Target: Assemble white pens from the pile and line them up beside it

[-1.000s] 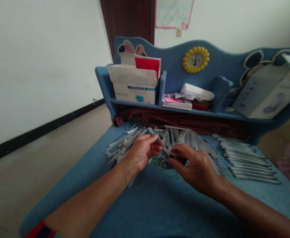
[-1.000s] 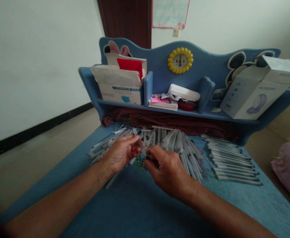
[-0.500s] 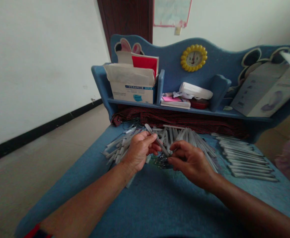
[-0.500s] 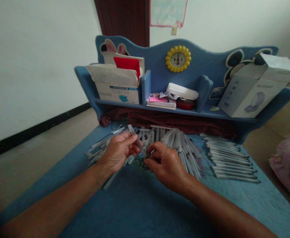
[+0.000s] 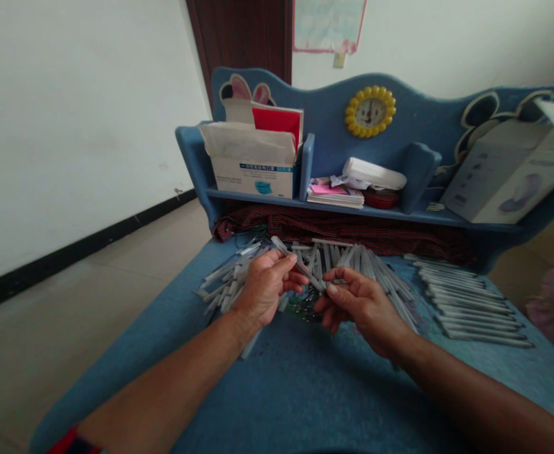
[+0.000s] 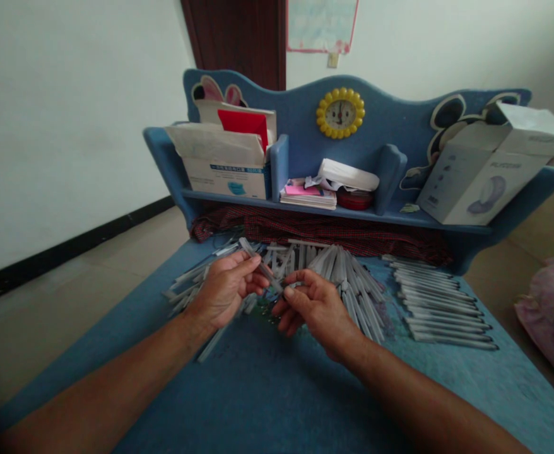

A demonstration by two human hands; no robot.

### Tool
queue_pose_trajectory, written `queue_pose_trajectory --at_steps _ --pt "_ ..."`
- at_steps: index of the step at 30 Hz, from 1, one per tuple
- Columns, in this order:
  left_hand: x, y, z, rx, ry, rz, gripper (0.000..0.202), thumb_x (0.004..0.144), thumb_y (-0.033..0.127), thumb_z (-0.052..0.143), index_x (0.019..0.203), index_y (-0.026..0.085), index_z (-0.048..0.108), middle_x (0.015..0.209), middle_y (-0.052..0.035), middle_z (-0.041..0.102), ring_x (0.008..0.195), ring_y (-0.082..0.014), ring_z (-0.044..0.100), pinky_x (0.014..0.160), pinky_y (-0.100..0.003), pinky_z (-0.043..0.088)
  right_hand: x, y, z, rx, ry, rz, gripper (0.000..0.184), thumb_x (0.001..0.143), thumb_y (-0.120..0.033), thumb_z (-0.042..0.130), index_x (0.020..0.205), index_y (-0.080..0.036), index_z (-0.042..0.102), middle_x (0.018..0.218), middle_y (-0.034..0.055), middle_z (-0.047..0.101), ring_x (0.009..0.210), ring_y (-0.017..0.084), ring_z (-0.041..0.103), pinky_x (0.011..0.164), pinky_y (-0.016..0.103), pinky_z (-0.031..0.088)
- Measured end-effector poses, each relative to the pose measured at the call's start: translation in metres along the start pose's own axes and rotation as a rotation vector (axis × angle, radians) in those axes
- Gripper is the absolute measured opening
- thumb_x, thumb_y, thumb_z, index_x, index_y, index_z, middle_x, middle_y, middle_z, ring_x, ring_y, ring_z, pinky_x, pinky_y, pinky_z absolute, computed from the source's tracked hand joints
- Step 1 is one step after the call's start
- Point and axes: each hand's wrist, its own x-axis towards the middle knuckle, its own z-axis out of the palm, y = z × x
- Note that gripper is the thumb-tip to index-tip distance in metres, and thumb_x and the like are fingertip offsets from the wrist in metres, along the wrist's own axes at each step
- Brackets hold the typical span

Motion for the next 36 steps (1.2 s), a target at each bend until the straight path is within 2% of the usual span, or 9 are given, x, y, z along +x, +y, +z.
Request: queue_pose_trajectory --at_steps 4,8,11,16,21,23,27,33,36 --pt "0.001 0.000 0.000 -0.023 0.031 0.007 0.004 0.082 0.015 0.055 0.081 0.012 0.054 0.068 -0.0049 0.065 0.049 -0.0104 0.060 0.041 -0.017 0.047 0.002 0.006 -0.003 -0.105 0.007 -0.010 0.039 0.069 -0.032 0.070 0.095 -0.018 0.044 0.064 -0.0012 0.065 0.048 0.012 0.058 0.044 0.024 0.046" --pt "0.001 0.001 0.001 -0.032 0.053 0.001 0.003 0.082 0.014 0.054 0.079 0.012 0.054 0.067 -0.0055 0.066 0.050 -0.0111 0.061 0.042 -0.018 0.047 0.002 0.011 -0.005 -0.366 0.109 -0.093 0.019 0.078 -0.034 0.061 0.083 -0.018 0.051 0.063 -0.0010 0.061 0.047 0.011 0.056 0.044 0.023 0.044" --pt "0.000 0.001 0.002 -0.033 0.048 -0.004 0.004 0.082 0.013 0.054 0.079 0.012 0.054 0.067 -0.0056 0.066 0.049 -0.0112 0.061 0.042 -0.018 0.048 0.000 0.011 -0.005 -0.554 0.126 -0.165 0.023 0.084 -0.037 0.052 0.072 -0.017 0.054 0.062 0.0007 0.060 0.048 0.009 0.055 0.045 0.021 0.042" --pt "0.000 0.001 0.003 -0.034 0.039 -0.012 0.003 0.083 0.014 0.054 0.080 0.013 0.053 0.068 -0.0055 0.066 0.050 -0.0111 0.061 0.042 -0.018 0.048 0.000 0.006 -0.007 -0.424 -0.034 0.070 0.039 0.089 -0.051 0.037 0.078 -0.017 0.053 0.053 -0.0002 0.059 0.035 0.009 0.049 0.032 0.019 0.032" --pt "-0.002 0.002 0.003 -0.009 0.029 0.002 0.004 0.083 0.015 0.054 0.080 0.012 0.054 0.070 -0.0058 0.066 0.051 -0.0112 0.061 0.044 -0.019 0.049 0.000 0.006 -0.007 -0.522 0.077 -0.063 0.021 0.079 -0.038 0.059 0.083 -0.018 0.051 0.055 -0.0034 0.057 0.041 0.008 0.051 0.037 0.018 0.037" --pt "-0.003 0.002 0.003 0.002 0.023 0.008 0.005 0.082 0.016 0.054 0.080 0.012 0.054 0.069 -0.0059 0.066 0.050 -0.0111 0.061 0.044 -0.019 0.049 0.000 0.006 -0.006 -0.517 0.075 -0.077 0.019 0.081 -0.036 0.056 0.078 -0.018 0.051 0.054 -0.0033 0.056 0.041 0.008 0.051 0.038 0.018 0.037" --pt "-0.004 0.001 0.003 0.006 0.014 0.023 0.005 0.081 0.017 0.056 0.082 0.012 0.055 0.070 -0.0058 0.066 0.050 -0.0109 0.061 0.044 -0.018 0.049 0.000 0.005 -0.004 -0.487 0.004 0.023 0.035 0.088 -0.047 0.042 0.070 -0.017 0.050 0.051 -0.0018 0.056 0.037 0.008 0.049 0.033 0.017 0.033" --pt "-0.004 0.002 0.003 -0.001 0.031 0.043 0.008 0.080 0.020 0.058 0.081 0.013 0.055 0.070 -0.0052 0.066 0.052 -0.0115 0.062 0.045 -0.019 0.048 0.001 0.005 -0.004 -0.450 0.079 0.012 0.030 0.078 -0.047 0.058 0.080 -0.018 0.050 0.050 -0.0043 0.056 0.035 0.008 0.048 0.033 0.016 0.035" --pt "-0.004 0.002 0.003 0.001 0.018 0.041 0.008 0.079 0.020 0.059 0.080 0.013 0.055 0.070 -0.0053 0.066 0.051 -0.0112 0.061 0.045 -0.019 0.048 0.001 0.005 -0.005 -0.379 0.028 0.068 0.035 0.082 -0.052 0.049 0.074 -0.018 0.049 0.048 -0.0029 0.057 0.033 0.008 0.048 0.031 0.017 0.033"
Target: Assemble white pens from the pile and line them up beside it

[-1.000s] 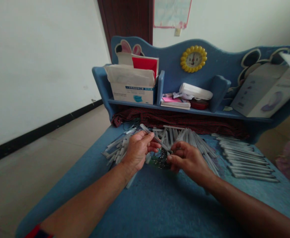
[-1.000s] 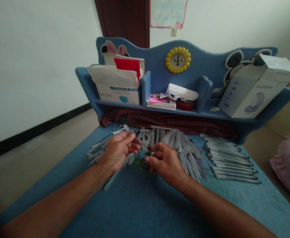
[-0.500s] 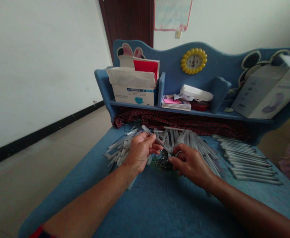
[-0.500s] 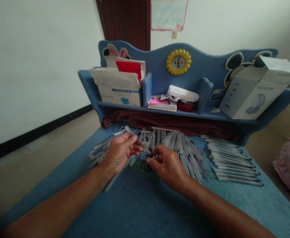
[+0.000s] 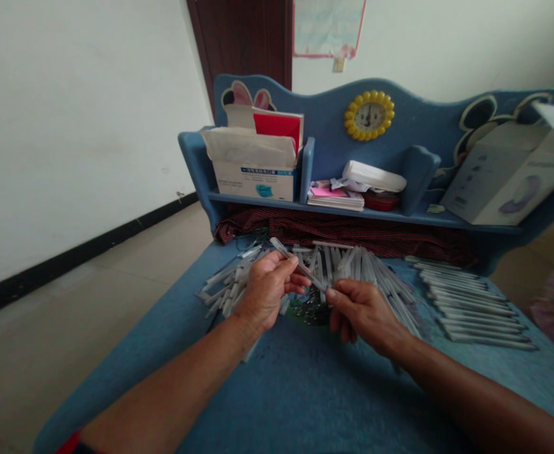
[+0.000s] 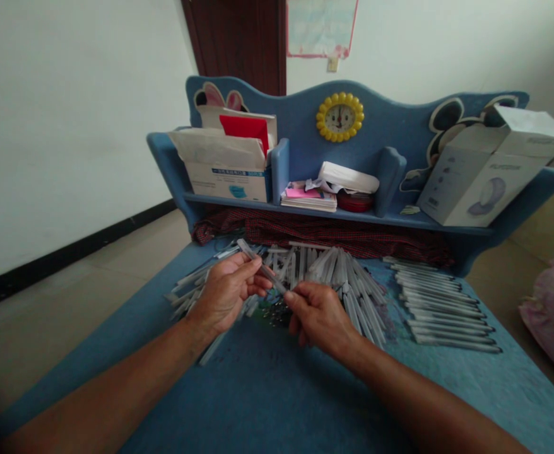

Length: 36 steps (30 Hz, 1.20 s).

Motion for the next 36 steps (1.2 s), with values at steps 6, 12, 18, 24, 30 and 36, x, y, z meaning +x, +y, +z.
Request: queue_pose_trajectory --at_steps 6,12,18,24,30,36 --pt "0.0002 0.0011 0.0005 0.008 0.010 0.009 0.008 0.080 0.020 0.057 0.082 0.013 0.055 0.071 -0.0052 0.066 0.052 -0.0109 0.061 0.045 -0.018 0.048 0.0013 0.0012 -0.0018 0.041 -0.015 0.003 0.034 0.077 -0.051 0.057 0.081 -0.019 0.047 0.050 -0.0039 0.059 0.031 0.008 0.048 0.030 0.016 0.033" --pt "0.0015 0.0002 -0.0004 0.013 -0.005 0.006 0.008 0.080 0.020 0.057 0.081 0.014 0.054 0.071 -0.0056 0.067 0.052 -0.0113 0.062 0.045 -0.018 0.048 0.0012 0.0025 -0.0024 0.079 -0.076 0.034 0.039 0.083 -0.055 0.045 0.077 -0.018 0.049 0.048 -0.0023 0.059 0.031 0.008 0.049 0.029 0.017 0.033" --pt "0.0008 -0.0001 0.0001 0.013 0.001 0.022 0.010 0.080 0.022 0.058 0.081 0.013 0.055 0.071 -0.0055 0.067 0.052 -0.0114 0.062 0.046 -0.019 0.048 0.0020 0.0003 -0.0019 0.068 -0.013 0.024 0.033 0.074 -0.046 0.062 0.083 -0.019 0.046 0.048 -0.0050 0.059 0.030 0.008 0.048 0.029 0.017 0.032" --pt "0.0009 0.0006 0.0000 0.002 -0.003 0.019 0.009 0.079 0.022 0.058 0.081 0.014 0.055 0.072 -0.0055 0.067 0.053 -0.0117 0.062 0.045 -0.019 0.047 0.0014 0.0008 -0.0021 0.093 -0.080 0.049 0.036 0.083 -0.054 0.045 0.081 -0.018 0.049 0.048 -0.0024 0.059 0.031 0.009 0.049 0.029 0.017 0.033" --pt "0.0005 0.0008 0.0001 -0.007 -0.004 0.021 0.010 0.079 0.022 0.060 0.080 0.013 0.055 0.071 -0.0059 0.067 0.052 -0.0115 0.062 0.045 -0.019 0.047 0.0018 0.0032 -0.0008 0.062 -0.006 0.010 0.032 0.076 -0.048 0.059 0.081 -0.019 0.047 0.048 -0.0047 0.059 0.031 0.009 0.049 0.030 0.017 0.033" --pt "0.0020 -0.0003 -0.0010 -0.006 -0.004 0.016 0.009 0.080 0.021 0.059 0.081 0.014 0.055 0.073 -0.0061 0.067 0.053 -0.0121 0.062 0.045 -0.019 0.047 0.0000 0.0020 -0.0001 0.108 -0.054 0.039 0.040 0.081 -0.057 0.048 0.084 -0.017 0.050 0.048 -0.0026 0.059 0.030 0.009 0.048 0.029 0.018 0.033"
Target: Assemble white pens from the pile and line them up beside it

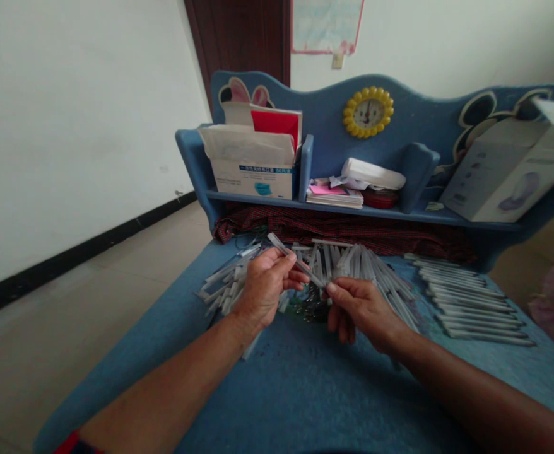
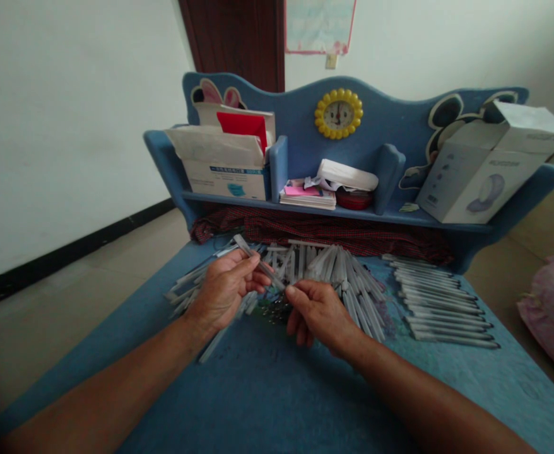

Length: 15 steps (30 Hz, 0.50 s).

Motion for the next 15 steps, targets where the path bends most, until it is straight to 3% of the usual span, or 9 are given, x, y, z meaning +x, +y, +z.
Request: queue_pose_trajectory --at_steps 5,10,15 --pt "-0.0007 0.0000 0.0005 -0.009 -0.011 0.001 0.011 0.079 0.023 0.060 0.080 0.014 0.054 0.072 -0.0058 0.067 0.052 -0.0117 0.062 0.044 -0.019 0.047 0.0008 0.0003 0.0003 0.019 0.020 -0.013 0.035 0.075 -0.051 0.059 0.081 -0.018 0.048 0.048 -0.0035 0.060 0.031 0.009 0.049 0.029 0.017 0.033" --pt "-0.0008 0.0017 0.0001 -0.027 -0.047 0.006 0.011 0.078 0.022 0.060 0.081 0.014 0.054 0.072 -0.0052 0.067 0.052 -0.0113 0.062 0.045 -0.019 0.047 -0.0005 0.0020 0.0002 0.226 -0.078 0.028 0.034 0.076 -0.049 0.060 0.072 -0.018 0.047 0.049 -0.0008 0.062 0.031 0.009 0.050 0.030 0.017 0.033" --pt "0.0006 0.0040 -0.0020 -0.052 -0.098 0.023 0.011 0.078 0.022 0.060 0.082 0.014 0.054 0.075 -0.0055 0.068 0.054 -0.0111 0.062 0.047 -0.019 0.047 -0.0007 0.0050 -0.0014 0.371 -0.155 0.039 0.031 0.079 -0.047 0.059 0.075 -0.018 0.049 0.048 -0.0011 0.061 0.030 0.008 0.048 0.030 0.017 0.033"
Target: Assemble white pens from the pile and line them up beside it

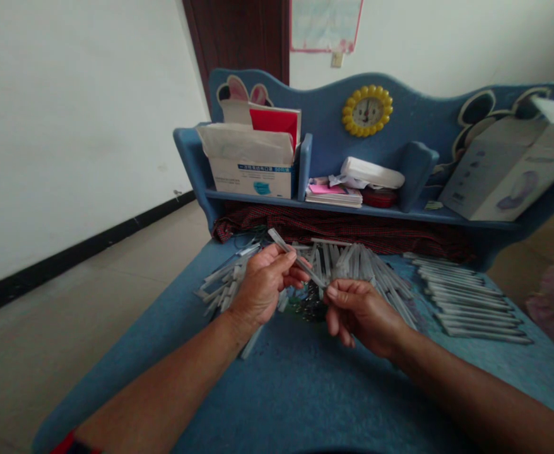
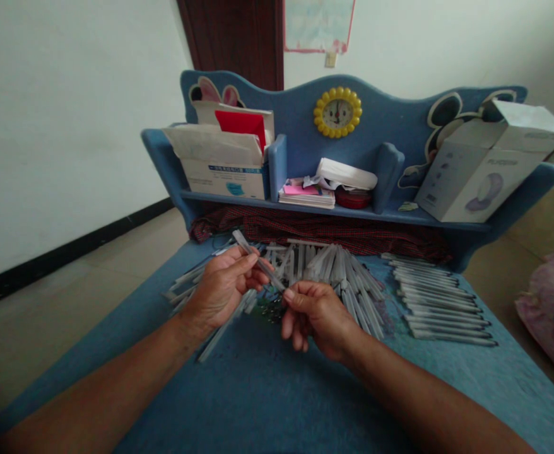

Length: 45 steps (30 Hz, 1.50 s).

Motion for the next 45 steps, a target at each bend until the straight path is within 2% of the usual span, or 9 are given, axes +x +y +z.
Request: queue_pose_trajectory --at_steps 4,9,12,15,19,24,32,37,45 --pt "-0.001 0.001 0.000 0.009 -0.007 0.019 0.012 0.078 0.021 0.060 0.084 0.015 0.052 0.076 -0.0052 0.068 0.053 -0.0110 0.062 0.047 -0.019 0.046 -0.001 -0.005 0.000 -0.125 0.022 -0.016 0.033 0.081 -0.049 0.055 0.078 -0.018 0.049 0.051 -0.0004 0.061 0.032 0.009 0.049 0.032 0.019 0.034" --pt "-0.008 -0.004 0.007 0.033 -0.079 0.001 0.014 0.078 0.024 0.061 0.084 0.015 0.053 0.073 -0.0045 0.067 0.053 -0.0117 0.061 0.047 -0.020 0.047 -0.002 -0.011 0.002 -0.630 0.224 -0.253 0.031 0.080 -0.044 0.059 0.096 -0.018 0.056 0.056 -0.0035 0.055 0.047 0.010 0.051 0.043 0.021 0.037" --pt "-0.011 -0.009 0.010 0.032 -0.124 -0.028 0.016 0.076 0.024 0.063 0.085 0.014 0.054 0.071 -0.0037 0.066 0.054 -0.0126 0.061 0.048 -0.021 0.048 -0.002 -0.007 0.003 -0.805 0.298 -0.341 0.023 0.083 -0.040 0.055 0.085 -0.017 0.059 0.059 -0.0019 0.053 0.051 0.010 0.049 0.046 0.022 0.036" --pt "-0.009 -0.009 0.008 0.037 -0.115 -0.070 0.021 0.074 0.028 0.066 0.085 0.013 0.056 0.072 -0.0046 0.065 0.056 -0.0126 0.062 0.046 -0.019 0.045 -0.002 -0.003 0.003 -0.830 0.308 -0.338 0.025 0.088 -0.038 0.048 0.077 -0.017 0.057 0.058 -0.0011 0.053 0.050 0.009 0.048 0.046 0.022 0.035" --pt "0.001 -0.004 -0.001 -0.036 -0.001 -0.056 0.031 0.076 0.042 0.063 0.087 0.013 0.060 0.066 -0.0032 0.062 0.048 -0.0099 0.056 0.039 -0.017 0.038 -0.003 0.002 0.004 -0.863 0.291 -0.368 0.023 0.088 -0.034 0.047 0.074 -0.017 0.055 0.055 -0.0022 0.051 0.049 0.009 0.045 0.047 0.022 0.033" --pt "0.008 0.003 -0.008 -0.108 0.081 -0.025 0.025 0.070 0.033 0.071 0.077 0.011 0.063 0.059 -0.0003 0.058 0.042 -0.0049 0.046 0.035 -0.014 0.030 -0.004 0.007 0.007 -0.909 0.251 -0.384 0.020 0.087 -0.032 0.048 0.077 -0.017 0.055 0.053 -0.0041 0.048 0.049 0.009 0.044 0.048 0.022 0.030" --pt "0.004 0.001 -0.002 -0.113 0.127 -0.059 0.017 0.070 0.026 0.070 0.075 0.010 0.065 0.061 -0.0018 0.062 0.044 -0.0064 0.051 0.040 -0.017 0.042 -0.003 0.006 0.007 -0.977 0.285 -0.440 0.031 0.089 -0.034 0.042 0.065 -0.017 0.052 0.054 -0.0038 0.042 0.050 0.008 0.039 0.050 0.023 0.028" --pt "0.001 0.000 0.004 -0.104 0.195 -0.028 0.014 0.072 0.024 0.068 0.074 0.010 0.065 0.059 -0.0009 0.061 0.044 -0.0071 0.052 0.042 -0.018 0.045 -0.002 0.002 0.009 -1.025 0.351 -0.448 0.029 0.088 -0.033 0.045 0.065 -0.016 0.053 0.054 -0.0033 0.044 0.050 0.008 0.041 0.051 0.023 0.027" --pt "0.000 -0.003 0.007 -0.112 0.210 -0.067 0.012 0.076 0.021 0.064 0.073 0.010 0.063 0.058 -0.0016 0.060 0.044 -0.0080 0.053 0.042 -0.018 0.046 -0.003 -0.003 0.009 -1.058 0.339 -0.461 0.031 0.087 -0.033 0.045 0.062 -0.016 0.052 0.052 -0.0032 0.043 0.049 0.008 0.040 0.050 0.023 0.025"
